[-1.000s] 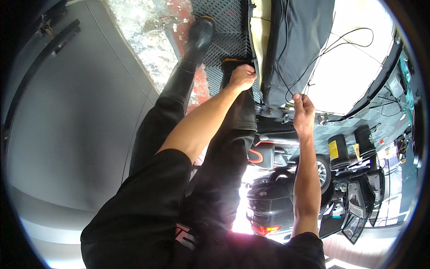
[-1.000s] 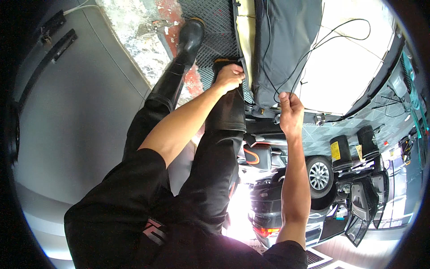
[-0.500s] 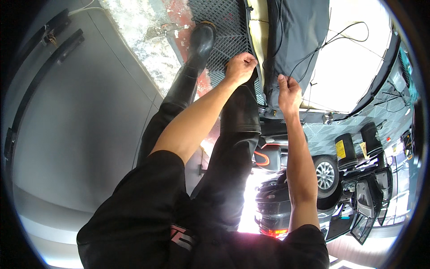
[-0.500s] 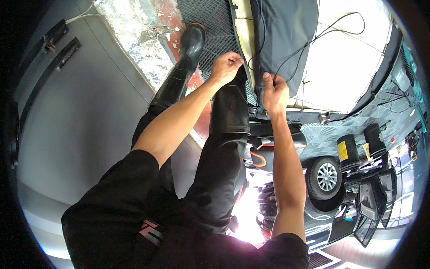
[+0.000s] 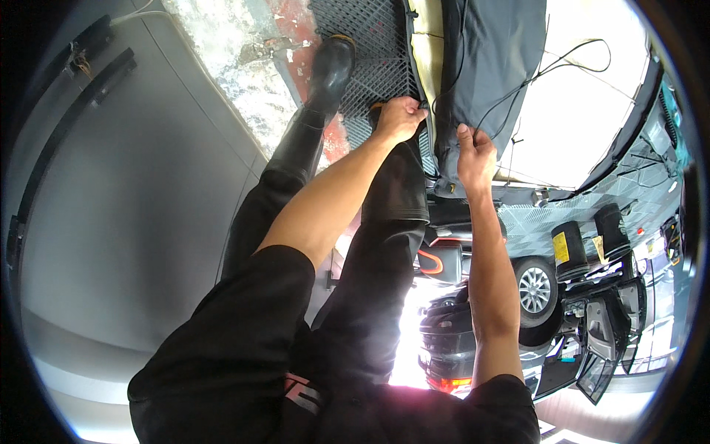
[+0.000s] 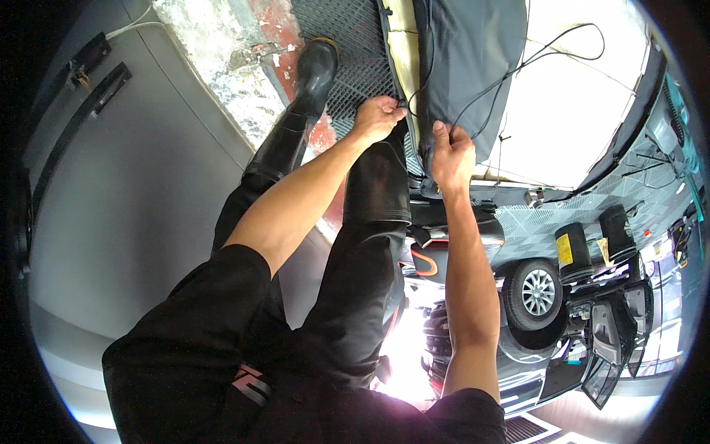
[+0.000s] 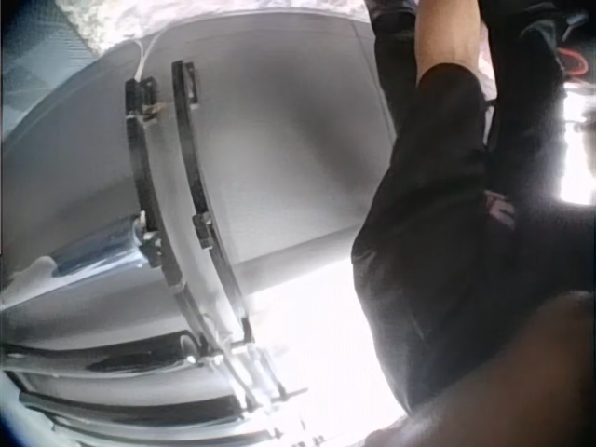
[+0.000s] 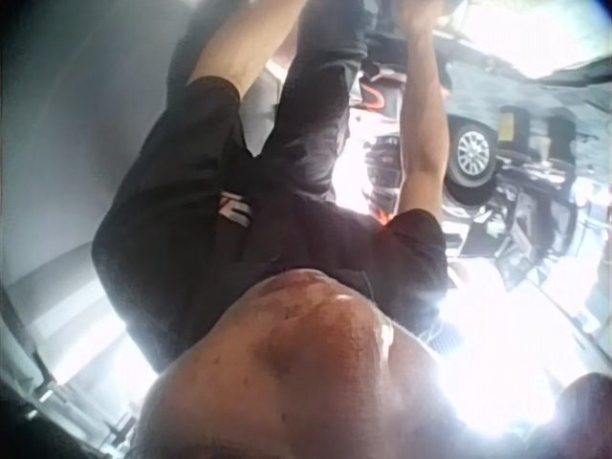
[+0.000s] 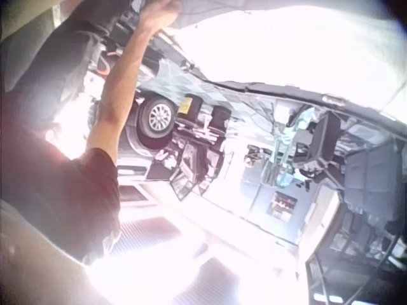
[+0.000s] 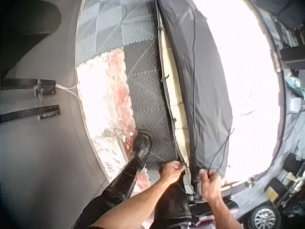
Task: The person threads a black cord through the edges of a car seat cover and around metal fasteners on the seat's underside, pulling the cord tight to secure the upholstery.
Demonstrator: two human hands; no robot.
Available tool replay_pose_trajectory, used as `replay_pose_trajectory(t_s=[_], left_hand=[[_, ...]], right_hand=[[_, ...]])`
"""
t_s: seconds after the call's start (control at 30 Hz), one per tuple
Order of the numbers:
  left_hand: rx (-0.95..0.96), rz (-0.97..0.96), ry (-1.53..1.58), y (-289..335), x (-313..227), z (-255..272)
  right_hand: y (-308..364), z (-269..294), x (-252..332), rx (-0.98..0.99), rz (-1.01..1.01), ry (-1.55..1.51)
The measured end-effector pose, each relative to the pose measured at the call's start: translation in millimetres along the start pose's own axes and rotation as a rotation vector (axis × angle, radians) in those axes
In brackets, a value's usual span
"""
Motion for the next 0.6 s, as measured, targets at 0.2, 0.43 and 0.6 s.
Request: replay_pose_trajectory(t_s=[0.2,0.43,0.6], left_hand=[[-0.102,-0.019,-0.248,28.9,-16.5,23.5],[-0.014,-0.131,0.378,34.9,-37.6,18.4],[0.24,0.069,0.93,45.1,-38.3,1.2]], right_hand=[[0.5,-1.5,-5.3,0.03,-0.052,0.0],[-1.2,-4.0,-11.9,0.026,-0.041,0.06],[0.7,-8.0,-11.2,0.0,-0.037,0.052]])
Point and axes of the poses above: each hand's wrist, its own y-axis away from the middle knuckle, its own z-axis out of the back of the hand, x = y × z, the point moved 4 cm from there along -y, towards the middle knuckle, and after that the axes turned 15 degrees about x, right-handed, at the moved point
